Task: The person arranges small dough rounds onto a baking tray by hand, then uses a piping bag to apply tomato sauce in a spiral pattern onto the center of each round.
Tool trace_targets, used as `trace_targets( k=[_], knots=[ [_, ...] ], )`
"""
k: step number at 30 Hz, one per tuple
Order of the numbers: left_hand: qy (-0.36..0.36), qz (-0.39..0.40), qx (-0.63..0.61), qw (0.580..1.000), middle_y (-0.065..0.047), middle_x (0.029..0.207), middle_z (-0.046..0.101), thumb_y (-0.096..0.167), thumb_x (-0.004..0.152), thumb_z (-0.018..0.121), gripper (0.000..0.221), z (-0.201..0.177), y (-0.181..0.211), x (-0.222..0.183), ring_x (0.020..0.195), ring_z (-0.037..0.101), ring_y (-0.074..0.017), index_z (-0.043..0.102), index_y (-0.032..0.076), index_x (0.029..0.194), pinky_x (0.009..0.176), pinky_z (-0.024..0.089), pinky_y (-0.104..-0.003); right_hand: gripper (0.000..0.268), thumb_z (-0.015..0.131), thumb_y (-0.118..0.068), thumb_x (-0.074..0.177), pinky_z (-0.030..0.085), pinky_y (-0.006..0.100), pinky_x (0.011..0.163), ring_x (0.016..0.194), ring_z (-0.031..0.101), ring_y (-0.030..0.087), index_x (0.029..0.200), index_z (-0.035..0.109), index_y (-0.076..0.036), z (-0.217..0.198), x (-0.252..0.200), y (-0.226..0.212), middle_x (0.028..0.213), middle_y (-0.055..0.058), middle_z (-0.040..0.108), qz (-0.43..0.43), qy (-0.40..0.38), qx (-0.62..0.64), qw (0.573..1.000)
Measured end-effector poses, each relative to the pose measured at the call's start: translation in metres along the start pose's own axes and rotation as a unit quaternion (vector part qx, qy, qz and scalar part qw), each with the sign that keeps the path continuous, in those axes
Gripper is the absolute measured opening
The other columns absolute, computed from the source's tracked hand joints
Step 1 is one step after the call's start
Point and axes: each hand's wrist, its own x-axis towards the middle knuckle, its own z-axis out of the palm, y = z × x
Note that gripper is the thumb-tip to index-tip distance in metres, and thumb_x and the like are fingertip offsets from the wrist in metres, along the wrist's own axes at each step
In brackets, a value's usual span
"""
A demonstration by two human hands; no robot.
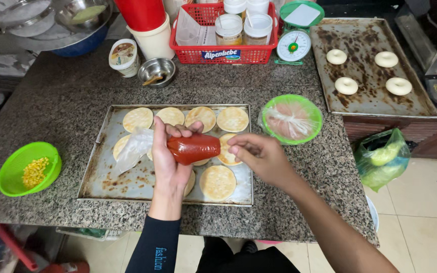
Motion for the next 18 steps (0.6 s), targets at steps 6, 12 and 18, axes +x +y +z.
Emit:
trace_targets(
  k=[6, 12, 18],
  knots=[
    [0.015, 0.01, -0.001, 1.0, -0.011, 0.069, 0.061, 0.049, 0.106, 0.049, 0.052, -0.005, 0.004, -0.003, 0.093, 0.071, -0.0363, 0.053, 0.01, 0.072, 0.096, 0.053, -0.054, 0.019, 0.07, -0.013, 0.096, 0.061, 0.025, 0.074, 0.08, 0.073, 0.009, 0.105, 0.074, 0.003, 0.01, 0.0, -0.01, 0.089, 0.006, 0.077, 0.046, -0.017, 0.02, 0.999],
    [-0.022, 0.032, 0.042, 0.998, -0.011, 0.068, 0.06, 0.048, 0.109, 0.046, 0.054, -0.011, 0.014, -0.005, 0.093, 0.07, -0.0363, 0.052, 0.01, 0.071, 0.096, 0.052, -0.053, 0.023, 0.061, -0.016, 0.098, 0.06, 0.028, 0.068, 0.071, 0.071, 0.013, 0.099, 0.074, 0.003, 0.008, 0.004, -0.019, 0.082, 0.008, 0.074, 0.15, -0.086, 0.118, 0.978],
    [-0.144, 0.067, 0.124, 0.979, -0.013, 0.072, 0.061, 0.048, 0.114, 0.034, 0.059, -0.011, 0.025, 0.001, 0.096, 0.068, -0.0354, 0.053, 0.009, 0.074, 0.106, 0.051, -0.055, 0.014, 0.061, -0.011, 0.091, 0.055, 0.031, 0.06, 0.063, 0.067, 0.017, 0.089, 0.066, 0.001, 0.019, 0.018, -0.028, 0.076, 0.009, 0.067, 0.274, -0.099, 0.204, 0.935]
  ],
)
